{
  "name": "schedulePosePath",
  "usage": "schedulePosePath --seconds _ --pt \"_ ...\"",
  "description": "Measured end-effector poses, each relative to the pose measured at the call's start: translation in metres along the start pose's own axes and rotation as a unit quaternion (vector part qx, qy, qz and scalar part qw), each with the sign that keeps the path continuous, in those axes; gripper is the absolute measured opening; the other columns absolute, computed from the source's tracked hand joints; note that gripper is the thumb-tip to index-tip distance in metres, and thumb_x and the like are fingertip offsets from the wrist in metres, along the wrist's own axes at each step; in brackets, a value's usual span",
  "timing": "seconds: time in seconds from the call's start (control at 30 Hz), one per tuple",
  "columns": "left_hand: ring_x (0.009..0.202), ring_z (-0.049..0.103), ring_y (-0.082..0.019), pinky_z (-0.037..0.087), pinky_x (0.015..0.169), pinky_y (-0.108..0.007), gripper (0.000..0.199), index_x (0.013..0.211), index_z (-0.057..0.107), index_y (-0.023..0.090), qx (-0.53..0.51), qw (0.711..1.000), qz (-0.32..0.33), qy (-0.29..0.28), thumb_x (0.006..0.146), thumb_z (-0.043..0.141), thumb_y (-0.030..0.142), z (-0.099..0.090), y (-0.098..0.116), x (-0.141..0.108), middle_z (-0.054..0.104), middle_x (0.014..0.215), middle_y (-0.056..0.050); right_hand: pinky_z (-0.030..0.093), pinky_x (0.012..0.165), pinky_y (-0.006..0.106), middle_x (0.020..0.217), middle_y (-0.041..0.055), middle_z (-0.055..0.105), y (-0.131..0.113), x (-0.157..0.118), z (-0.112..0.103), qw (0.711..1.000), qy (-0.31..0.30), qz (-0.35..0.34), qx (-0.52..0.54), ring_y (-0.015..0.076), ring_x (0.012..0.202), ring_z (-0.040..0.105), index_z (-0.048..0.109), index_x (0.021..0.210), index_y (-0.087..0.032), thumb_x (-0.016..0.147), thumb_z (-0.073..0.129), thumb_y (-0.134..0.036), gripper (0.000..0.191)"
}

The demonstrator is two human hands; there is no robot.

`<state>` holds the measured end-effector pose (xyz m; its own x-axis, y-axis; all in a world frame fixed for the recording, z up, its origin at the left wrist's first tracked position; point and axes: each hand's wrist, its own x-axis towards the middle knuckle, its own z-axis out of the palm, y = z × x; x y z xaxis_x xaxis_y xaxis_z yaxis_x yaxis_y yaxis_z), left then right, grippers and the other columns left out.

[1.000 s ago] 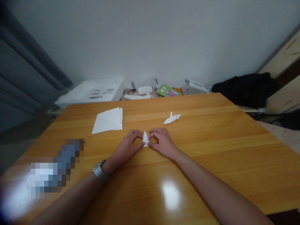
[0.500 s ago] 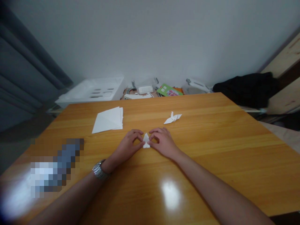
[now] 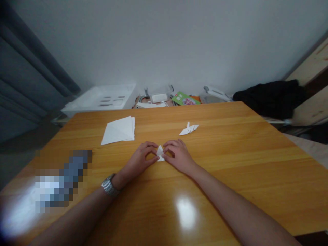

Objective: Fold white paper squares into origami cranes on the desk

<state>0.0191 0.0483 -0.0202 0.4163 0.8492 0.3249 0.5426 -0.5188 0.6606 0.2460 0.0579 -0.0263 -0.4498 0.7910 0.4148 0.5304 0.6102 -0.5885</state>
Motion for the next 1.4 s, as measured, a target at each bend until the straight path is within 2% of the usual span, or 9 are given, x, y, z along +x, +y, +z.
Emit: schedulePosePath --seconds 0.47,0.8,0.97,1.13,1.4 --pt "0.107 0.062 -0.022 0.049 0.099 -0.039 0.003 0.09 0.072 0.022 0.002 1.0 0.005 0.001 0.088 0.072 0.021 0.002 0.001 -0.002 0.065 0.115 -0.005 0.029 0.11 0.052 0.116 0.0056 0.07 -0.011 -0.001 -0.005 1.0 -0.031 -0.006 -0.004 0.0232 0.109 0.063 0.068 0.091 -0.023 0.091 0.069 -0.021 0.003" --pt "0.106 0.062 -0.022 0.048 0.097 -0.039 0.006 0.092 0.072 0.023 0.012 1.0 0.0 0.002 0.087 0.073 0.02 0.003 0.0 -0.002 0.066 0.113 -0.005 0.029 0.113 0.053 0.112 0.0054 0.071 -0.009 -0.004 -0.004 1.0 -0.028 -0.013 -0.003 0.0229 0.106 0.064 0.068 0.094 -0.024 0.091 0.067 -0.019 0.006" --pt "0.105 0.062 -0.022 0.049 0.097 -0.04 0.007 0.093 0.072 0.022 0.017 1.0 0.0 0.011 0.086 0.073 0.021 0.002 0.002 -0.002 0.066 0.111 -0.005 0.033 0.109 0.05 0.112 0.0057 0.07 -0.008 -0.004 -0.005 1.0 -0.018 -0.017 -0.004 0.0229 0.105 0.064 0.067 0.092 -0.023 0.091 0.067 -0.019 0.005" --pt "0.104 0.062 -0.021 0.049 0.096 -0.039 0.011 0.096 0.072 0.023 0.013 1.0 0.006 0.013 0.086 0.073 0.019 0.001 0.003 -0.003 0.067 0.11 -0.005 0.043 0.097 0.044 0.108 0.0065 0.071 -0.008 0.0 -0.007 0.999 -0.011 -0.03 -0.005 0.023 0.1 0.063 0.066 0.09 -0.023 0.091 0.067 -0.017 0.005" --pt "0.106 0.063 -0.023 0.05 0.097 -0.041 0.011 0.095 0.073 0.024 0.02 1.0 0.009 0.002 0.085 0.075 0.022 0.0 0.005 -0.001 0.067 0.112 -0.006 0.047 0.092 0.041 0.105 0.0068 0.071 -0.008 0.002 -0.006 0.999 -0.017 -0.028 -0.009 0.0233 0.099 0.063 0.067 0.089 -0.022 0.091 0.066 -0.018 0.005"
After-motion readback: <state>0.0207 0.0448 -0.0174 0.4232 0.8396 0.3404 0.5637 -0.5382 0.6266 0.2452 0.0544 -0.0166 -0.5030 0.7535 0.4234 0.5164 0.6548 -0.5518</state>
